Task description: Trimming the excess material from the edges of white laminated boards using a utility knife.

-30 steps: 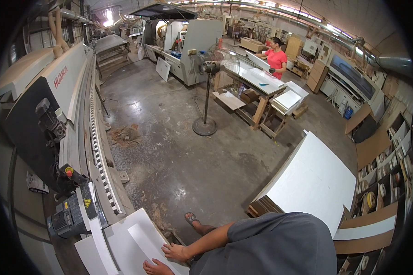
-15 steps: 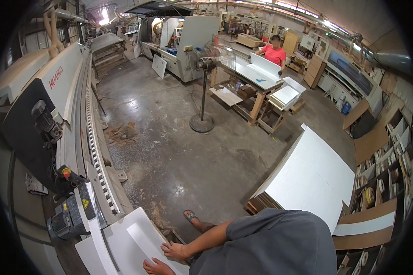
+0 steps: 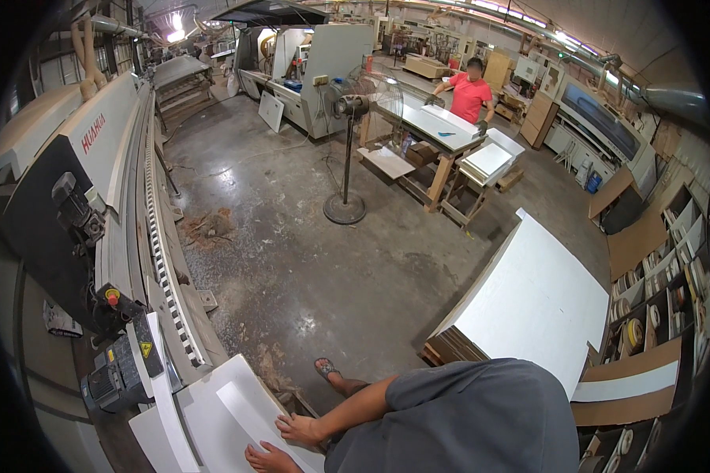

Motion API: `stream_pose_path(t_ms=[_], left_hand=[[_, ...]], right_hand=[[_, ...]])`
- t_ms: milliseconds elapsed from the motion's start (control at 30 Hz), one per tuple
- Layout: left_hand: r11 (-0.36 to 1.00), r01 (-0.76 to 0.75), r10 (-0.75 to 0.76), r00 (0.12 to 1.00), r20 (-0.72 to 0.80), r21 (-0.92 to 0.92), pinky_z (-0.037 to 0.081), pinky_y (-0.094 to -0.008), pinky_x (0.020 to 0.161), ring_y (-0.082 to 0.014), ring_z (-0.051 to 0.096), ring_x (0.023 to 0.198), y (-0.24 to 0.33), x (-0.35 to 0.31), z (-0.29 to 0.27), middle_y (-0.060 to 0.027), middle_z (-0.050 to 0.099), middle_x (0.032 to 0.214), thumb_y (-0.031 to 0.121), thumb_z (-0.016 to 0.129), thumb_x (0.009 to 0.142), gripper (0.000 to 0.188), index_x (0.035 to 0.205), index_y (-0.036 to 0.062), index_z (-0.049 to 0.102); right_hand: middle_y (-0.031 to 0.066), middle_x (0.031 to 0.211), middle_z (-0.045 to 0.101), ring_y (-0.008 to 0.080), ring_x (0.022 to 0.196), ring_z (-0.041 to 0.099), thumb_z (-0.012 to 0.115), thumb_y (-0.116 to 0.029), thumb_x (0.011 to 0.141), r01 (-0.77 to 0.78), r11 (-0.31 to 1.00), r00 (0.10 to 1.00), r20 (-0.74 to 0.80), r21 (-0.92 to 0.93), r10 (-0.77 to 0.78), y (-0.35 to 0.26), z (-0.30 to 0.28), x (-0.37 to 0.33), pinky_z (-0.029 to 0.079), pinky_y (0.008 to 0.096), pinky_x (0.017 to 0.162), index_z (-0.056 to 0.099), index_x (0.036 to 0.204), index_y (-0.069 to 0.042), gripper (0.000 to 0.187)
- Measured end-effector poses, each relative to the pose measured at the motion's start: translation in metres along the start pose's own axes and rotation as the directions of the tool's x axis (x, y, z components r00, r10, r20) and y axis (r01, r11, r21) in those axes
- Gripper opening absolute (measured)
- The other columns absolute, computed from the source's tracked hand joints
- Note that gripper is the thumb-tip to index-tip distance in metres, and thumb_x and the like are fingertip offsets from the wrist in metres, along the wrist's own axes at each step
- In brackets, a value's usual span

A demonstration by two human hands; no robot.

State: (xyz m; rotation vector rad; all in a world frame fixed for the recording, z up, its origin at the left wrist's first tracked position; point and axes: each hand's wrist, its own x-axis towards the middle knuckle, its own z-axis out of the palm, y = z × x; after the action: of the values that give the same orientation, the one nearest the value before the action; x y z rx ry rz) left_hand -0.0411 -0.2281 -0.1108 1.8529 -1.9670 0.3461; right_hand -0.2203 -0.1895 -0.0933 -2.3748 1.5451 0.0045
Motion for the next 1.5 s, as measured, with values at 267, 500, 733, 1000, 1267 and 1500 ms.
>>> stream_pose_path(t_ms=[267,500,733,1000,1267,1500], left_hand=[[0.999,-0.015,0.014,1.000,-0.026,-0.029,0.047,-0.0515,0.083,-0.0334,0.061,0.105,0.006,0.004,-0.002,-0.0076,0.063,0.120,0.041,0.065,0.096,0.033,0.117,0.0168,0.065],[0.978,0.206,-0.192,0.958,0.212,-0.046,0.043,-0.0469,0.102,-0.0325,0.054,0.124,0.002,0.006,0.007,-0.0111,0.058,0.134,0.027,0.067,0.094,0.037,0.125,0.0069,0.061],[0.968,0.163,-0.131,0.976,0.173,-0.188,0.037,-0.0481,0.105,-0.0326,0.051,0.126,0.007,0.007,0.016,-0.0103,0.057,0.132,0.023,0.071,0.087,0.040,0.123,0.0064,0.061],[0.968,0.159,-0.132,0.981,0.145,-0.195,0.038,-0.0509,0.104,-0.0348,0.052,0.123,-0.015,-0.003,0.016,-0.0135,0.058,0.130,0.025,0.071,0.087,0.042,0.122,0.0043,0.062],[0.950,0.169,-0.173,0.985,0.008,-0.262,0.028,-0.0510,0.113,-0.0357,0.048,0.127,-0.034,0.086,0.020,-0.0159,0.056,0.135,0.030,0.074,0.087,0.060,0.137,0.0051,0.053],[0.992,0.063,-0.064,0.998,-0.008,-0.108,0.023,-0.0536,0.121,-0.0391,0.039,0.141,-0.095,0.230,0.019,-0.0229,0.047,0.148,0.042,0.085,0.076,0.093,0.149,0.0000,0.043]], right_hand=[[0.0251,0.153,0.036,0.0445,0.147,0.032,0.068,-0.028,0.084,-0.056,0.998,0.998,-0.031,0.040,0.057,0.005,0.025,0.010,0.049,0.0496,0.101,0.052,0.129,-0.002,0.055],[0.0263,0.154,0.036,0.0452,0.147,0.032,0.067,-0.026,0.084,0.012,0.998,0.997,0.077,0.055,-0.016,-0.002,-0.001,0.006,0.047,0.0515,0.102,0.052,0.131,-0.002,0.055],[0.0253,0.152,0.043,0.0428,0.144,0.041,0.057,-0.021,0.091,-0.090,0.996,0.995,-0.044,0.004,0.091,0.000,0.009,0.001,0.048,0.0509,0.102,0.059,0.128,-0.002,0.041],[0.0286,0.151,0.043,0.0453,0.144,0.040,0.068,-0.020,0.084,-0.009,1.000,1.000,0.015,-0.010,0.009,-0.012,-0.007,-0.001,0.048,0.0509,0.105,0.058,0.128,-0.001,0.049],[0.0272,0.156,0.036,0.0496,0.147,0.033,0.067,-0.026,0.085,-0.023,1.000,0.996,0.086,-0.010,0.024,0.001,-0.009,0.006,0.042,0.0559,0.110,0.048,0.143,-0.004,0.065],[0.0299,0.155,0.033,0.0494,0.148,0.031,0.067,-0.027,0.086,-0.004,1.000,0.987,0.161,-0.030,0.008,-0.002,-0.027,0.005,0.042,0.0542,0.111,0.047,0.144,-0.002,0.067]])
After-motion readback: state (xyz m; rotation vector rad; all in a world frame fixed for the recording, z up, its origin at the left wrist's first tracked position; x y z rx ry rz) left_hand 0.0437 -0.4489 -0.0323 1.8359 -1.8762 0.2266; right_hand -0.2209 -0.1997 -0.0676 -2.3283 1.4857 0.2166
